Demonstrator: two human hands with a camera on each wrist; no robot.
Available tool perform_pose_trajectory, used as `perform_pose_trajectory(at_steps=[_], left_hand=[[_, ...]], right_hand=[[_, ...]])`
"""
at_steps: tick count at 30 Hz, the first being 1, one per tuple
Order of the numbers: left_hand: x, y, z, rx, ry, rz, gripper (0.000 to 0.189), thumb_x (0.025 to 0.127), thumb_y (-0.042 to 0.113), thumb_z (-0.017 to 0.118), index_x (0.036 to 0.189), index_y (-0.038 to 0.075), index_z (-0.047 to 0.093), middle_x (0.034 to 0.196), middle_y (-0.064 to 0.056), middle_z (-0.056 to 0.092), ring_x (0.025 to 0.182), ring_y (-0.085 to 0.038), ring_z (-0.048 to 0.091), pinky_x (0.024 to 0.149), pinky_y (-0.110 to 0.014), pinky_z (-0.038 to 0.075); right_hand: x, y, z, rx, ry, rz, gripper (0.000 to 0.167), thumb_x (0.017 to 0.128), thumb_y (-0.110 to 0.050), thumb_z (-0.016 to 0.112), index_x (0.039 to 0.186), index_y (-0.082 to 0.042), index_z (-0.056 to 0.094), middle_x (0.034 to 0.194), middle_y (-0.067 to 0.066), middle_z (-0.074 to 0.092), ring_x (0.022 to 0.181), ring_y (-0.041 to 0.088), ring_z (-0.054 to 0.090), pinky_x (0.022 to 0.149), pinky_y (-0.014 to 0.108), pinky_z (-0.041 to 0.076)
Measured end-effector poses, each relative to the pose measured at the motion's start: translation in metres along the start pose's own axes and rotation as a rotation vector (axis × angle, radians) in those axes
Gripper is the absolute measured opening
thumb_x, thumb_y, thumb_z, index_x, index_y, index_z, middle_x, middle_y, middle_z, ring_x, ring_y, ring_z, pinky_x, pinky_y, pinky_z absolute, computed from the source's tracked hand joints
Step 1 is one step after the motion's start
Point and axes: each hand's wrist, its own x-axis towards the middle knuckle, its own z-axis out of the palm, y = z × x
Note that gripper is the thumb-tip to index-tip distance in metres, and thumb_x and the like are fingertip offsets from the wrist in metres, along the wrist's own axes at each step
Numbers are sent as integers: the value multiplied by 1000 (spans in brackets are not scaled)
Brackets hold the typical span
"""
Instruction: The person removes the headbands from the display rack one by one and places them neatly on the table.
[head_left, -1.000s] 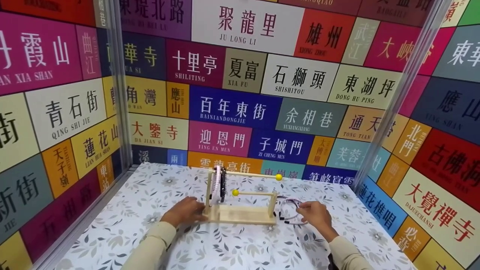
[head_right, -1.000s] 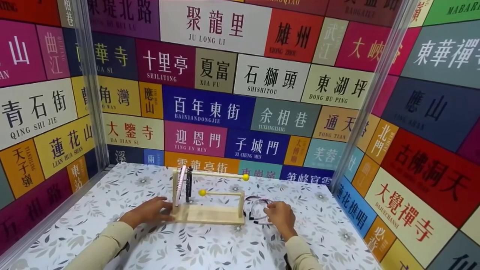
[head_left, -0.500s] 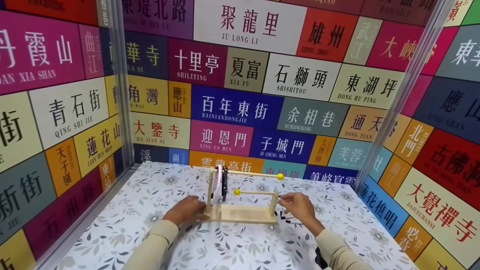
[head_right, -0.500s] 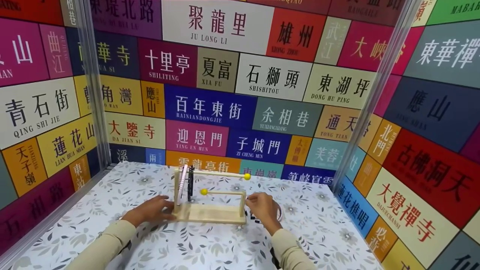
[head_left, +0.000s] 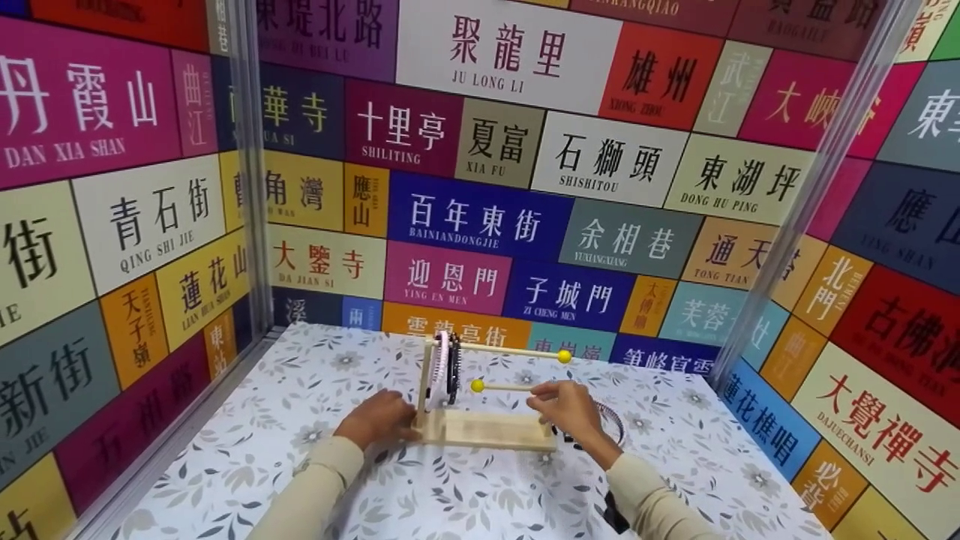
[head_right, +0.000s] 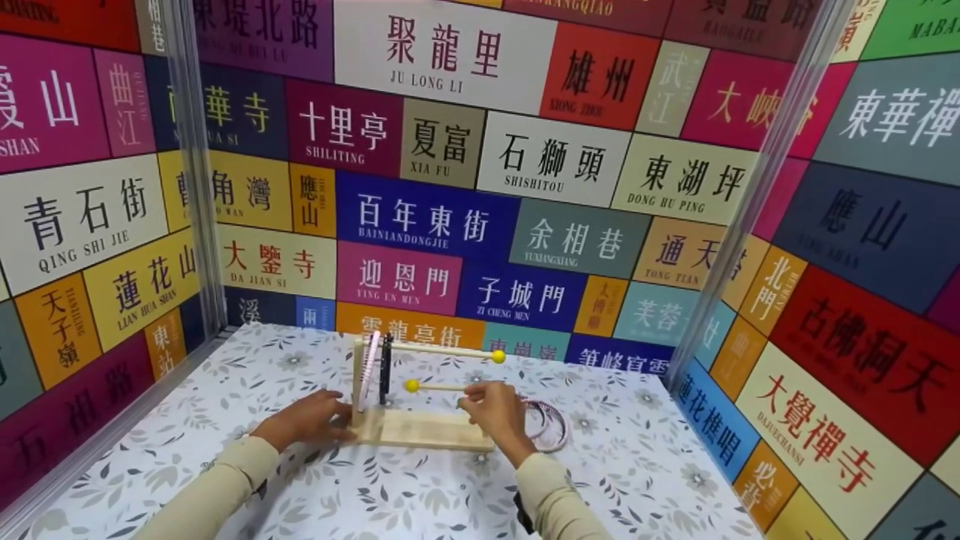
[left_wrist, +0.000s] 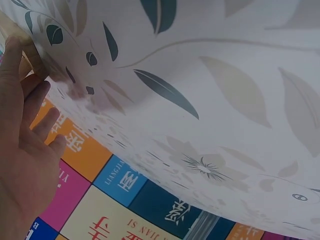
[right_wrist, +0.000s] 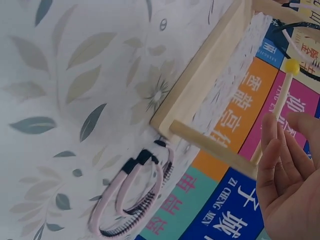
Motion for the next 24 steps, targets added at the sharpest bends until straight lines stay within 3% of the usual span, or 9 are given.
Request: perform_pose_trajectory(at_steps=[6, 12, 18, 24], left_hand=[[0, 0, -1, -6, 8, 17, 23, 90, 37, 80, 101, 16, 77, 87, 3, 65, 86, -18, 58, 89, -43, 53], [0, -2, 1, 35, 40, 93, 22, 92, 35, 79, 91, 14, 73, 83, 1, 63, 84, -21, 56, 86, -44, 52], [0, -6, 2, 20, 77, 142, 21, 91, 33, 80, 93, 13, 74, 83, 0, 64, 82, -20, 56, 83, -43, 53], [2, -7, 4, -22, 45, 94, 23, 90, 34, 80, 102, 14, 77, 89, 1, 67, 88, -19, 59, 90, -45, 53]], right_hand=[[10, -21, 18, 28, -32, -75, 28, 91, -22, 81, 112, -3, 79, 98, 11, 79, 59, 19, 72, 47, 29, 53], [15, -37, 36, 48, -62, -98, 28, 89, -23, 83, 111, -6, 80, 94, 7, 80, 57, 17, 72, 43, 24, 45], [16, -47, 50, 82, -74, -143, 29, 87, -23, 85, 110, -4, 80, 92, 8, 80, 56, 19, 73, 43, 22, 45], [18, -56, 64, 112, -102, -146, 31, 86, -28, 86, 109, -8, 81, 92, 7, 80, 60, 24, 74, 47, 25, 52]])
